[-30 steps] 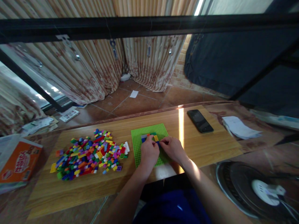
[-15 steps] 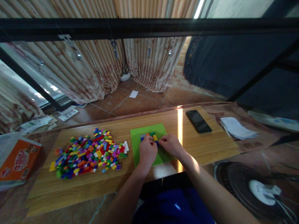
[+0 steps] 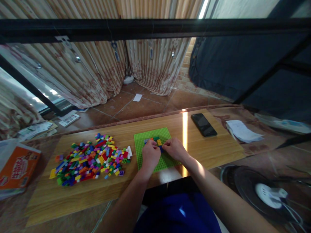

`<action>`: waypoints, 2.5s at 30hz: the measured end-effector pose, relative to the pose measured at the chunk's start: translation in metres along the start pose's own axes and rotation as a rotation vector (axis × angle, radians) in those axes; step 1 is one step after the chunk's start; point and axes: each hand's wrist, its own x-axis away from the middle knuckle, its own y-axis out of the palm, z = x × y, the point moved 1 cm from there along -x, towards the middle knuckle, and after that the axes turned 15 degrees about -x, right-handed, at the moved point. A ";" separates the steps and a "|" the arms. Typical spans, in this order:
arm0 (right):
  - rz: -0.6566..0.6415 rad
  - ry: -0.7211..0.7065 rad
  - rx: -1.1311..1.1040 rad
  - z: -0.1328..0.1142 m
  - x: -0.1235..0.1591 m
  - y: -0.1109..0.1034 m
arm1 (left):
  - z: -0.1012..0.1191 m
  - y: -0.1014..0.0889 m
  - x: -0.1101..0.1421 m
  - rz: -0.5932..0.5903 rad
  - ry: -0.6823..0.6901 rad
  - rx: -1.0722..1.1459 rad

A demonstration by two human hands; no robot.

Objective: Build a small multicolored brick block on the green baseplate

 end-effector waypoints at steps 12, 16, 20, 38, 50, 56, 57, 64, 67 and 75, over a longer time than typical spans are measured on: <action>-0.041 0.036 0.062 0.000 -0.009 0.001 | -0.001 0.002 -0.019 -0.089 -0.049 -0.077; -0.060 0.020 0.052 -0.001 -0.009 -0.003 | 0.004 -0.003 -0.018 -0.086 -0.041 -0.099; -0.078 -0.014 0.023 0.002 -0.007 -0.009 | 0.001 -0.002 -0.010 -0.064 -0.032 -0.086; -0.162 -0.087 0.029 0.007 -0.002 -0.016 | -0.006 0.001 0.005 -0.077 0.005 -0.067; -0.187 -0.118 0.048 0.012 -0.005 -0.013 | 0.000 -0.003 0.003 -0.127 -0.024 -0.106; -0.180 -0.114 0.065 0.013 -0.007 -0.010 | 0.002 -0.004 0.002 -0.162 -0.035 -0.114; -0.178 -0.114 0.063 0.012 -0.007 -0.009 | 0.002 -0.004 0.001 -0.167 -0.038 -0.113; -0.188 -0.113 0.049 0.009 -0.007 -0.015 | 0.001 -0.006 -0.002 -0.241 -0.059 -0.047; -0.189 -0.085 0.036 0.011 -0.011 -0.015 | 0.002 -0.006 -0.004 -0.295 -0.062 0.001; -0.191 -0.050 0.053 0.012 -0.023 -0.009 | 0.004 -0.005 -0.015 -0.378 -0.069 0.018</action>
